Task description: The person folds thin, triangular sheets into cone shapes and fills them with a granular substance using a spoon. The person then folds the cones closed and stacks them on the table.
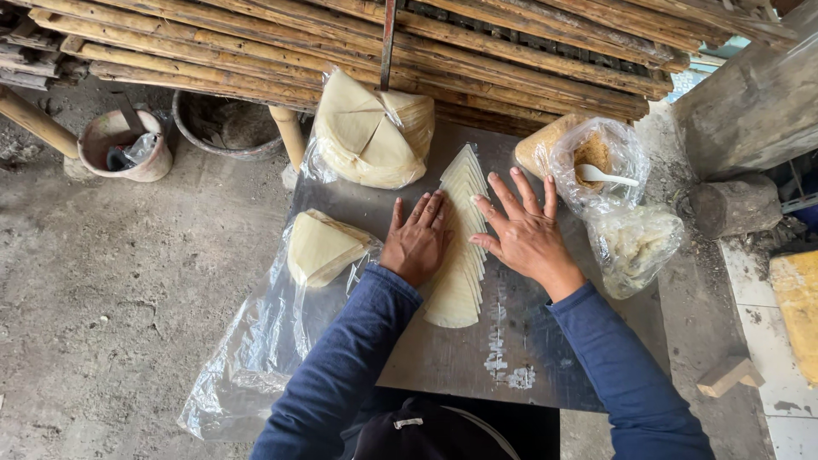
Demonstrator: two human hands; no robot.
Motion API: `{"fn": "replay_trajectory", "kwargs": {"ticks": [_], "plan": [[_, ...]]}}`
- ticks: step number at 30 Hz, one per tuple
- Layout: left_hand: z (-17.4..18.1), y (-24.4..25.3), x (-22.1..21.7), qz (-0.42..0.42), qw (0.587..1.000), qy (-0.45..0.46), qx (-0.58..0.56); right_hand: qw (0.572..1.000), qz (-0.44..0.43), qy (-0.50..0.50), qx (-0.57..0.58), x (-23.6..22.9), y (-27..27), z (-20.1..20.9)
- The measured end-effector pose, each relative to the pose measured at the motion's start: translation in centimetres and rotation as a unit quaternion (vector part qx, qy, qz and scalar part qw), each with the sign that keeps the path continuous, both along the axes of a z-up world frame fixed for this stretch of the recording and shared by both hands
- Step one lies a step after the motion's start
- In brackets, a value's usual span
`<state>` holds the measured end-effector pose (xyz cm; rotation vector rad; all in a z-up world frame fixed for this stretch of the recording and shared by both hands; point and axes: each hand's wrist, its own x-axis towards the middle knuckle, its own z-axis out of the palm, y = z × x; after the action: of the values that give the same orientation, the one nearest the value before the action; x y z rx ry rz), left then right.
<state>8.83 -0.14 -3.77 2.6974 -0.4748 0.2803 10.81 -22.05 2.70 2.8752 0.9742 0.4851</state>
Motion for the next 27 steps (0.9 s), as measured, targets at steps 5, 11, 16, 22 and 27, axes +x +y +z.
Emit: {"fn": "replay_trajectory", "kwargs": {"ticks": [5, 11, 16, 22, 27], "plan": [[0.3, -0.1, 0.0, -0.003, 1.000, 0.010, 0.000, 0.999, 0.029, 0.015, 0.013, -0.2, 0.3, -1.0], [0.5, 0.0, 0.0, 0.000, 1.000, 0.014, 0.007, 0.999, 0.030, 0.036, -0.016, -0.6, 1.0, -1.2], [0.4, 0.0, 0.1, 0.000, 1.000, 0.014, 0.004, 0.996, -0.008, 0.066, -0.061, -0.8, 0.7, 0.4], [0.8, 0.0, -0.1, -0.005, 1.000, 0.025, 0.013, 0.999, 0.043, 0.030, 0.004, -0.5, 0.8, -0.2], [0.9, 0.0, -0.1, -0.005, 1.000, 0.030, 0.009, 0.998, 0.025, 0.043, -0.026, 0.1, 0.9, -2.0]]}}
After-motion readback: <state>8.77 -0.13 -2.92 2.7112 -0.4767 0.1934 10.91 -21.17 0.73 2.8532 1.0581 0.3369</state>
